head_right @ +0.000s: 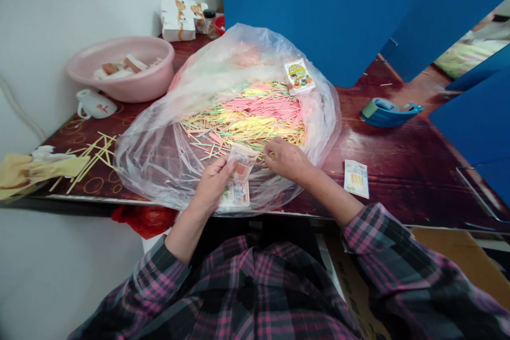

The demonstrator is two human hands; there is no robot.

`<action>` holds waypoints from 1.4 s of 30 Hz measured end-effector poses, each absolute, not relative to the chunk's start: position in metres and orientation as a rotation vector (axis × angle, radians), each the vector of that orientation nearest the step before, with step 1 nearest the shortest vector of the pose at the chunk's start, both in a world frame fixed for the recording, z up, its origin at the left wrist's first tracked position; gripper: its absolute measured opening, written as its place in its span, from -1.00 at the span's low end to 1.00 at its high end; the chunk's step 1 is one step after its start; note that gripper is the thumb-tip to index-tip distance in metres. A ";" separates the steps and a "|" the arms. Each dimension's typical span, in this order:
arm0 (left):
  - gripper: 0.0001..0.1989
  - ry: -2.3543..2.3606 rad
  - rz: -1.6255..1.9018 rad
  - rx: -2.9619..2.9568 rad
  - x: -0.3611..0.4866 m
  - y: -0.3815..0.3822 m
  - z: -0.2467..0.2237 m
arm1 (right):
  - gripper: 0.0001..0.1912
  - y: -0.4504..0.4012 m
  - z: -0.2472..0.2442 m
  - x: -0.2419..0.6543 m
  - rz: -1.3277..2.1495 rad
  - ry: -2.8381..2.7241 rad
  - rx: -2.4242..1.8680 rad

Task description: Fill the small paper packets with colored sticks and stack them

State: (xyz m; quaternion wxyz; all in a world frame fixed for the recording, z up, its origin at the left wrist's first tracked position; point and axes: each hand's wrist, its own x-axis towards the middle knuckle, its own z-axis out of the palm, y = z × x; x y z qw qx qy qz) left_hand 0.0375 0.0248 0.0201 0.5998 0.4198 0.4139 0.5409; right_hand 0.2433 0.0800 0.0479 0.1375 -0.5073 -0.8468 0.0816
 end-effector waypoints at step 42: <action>-0.61 0.852 1.187 0.947 0.054 0.025 0.020 | -0.53 0.025 0.059 0.197 1.032 -1.371 -1.026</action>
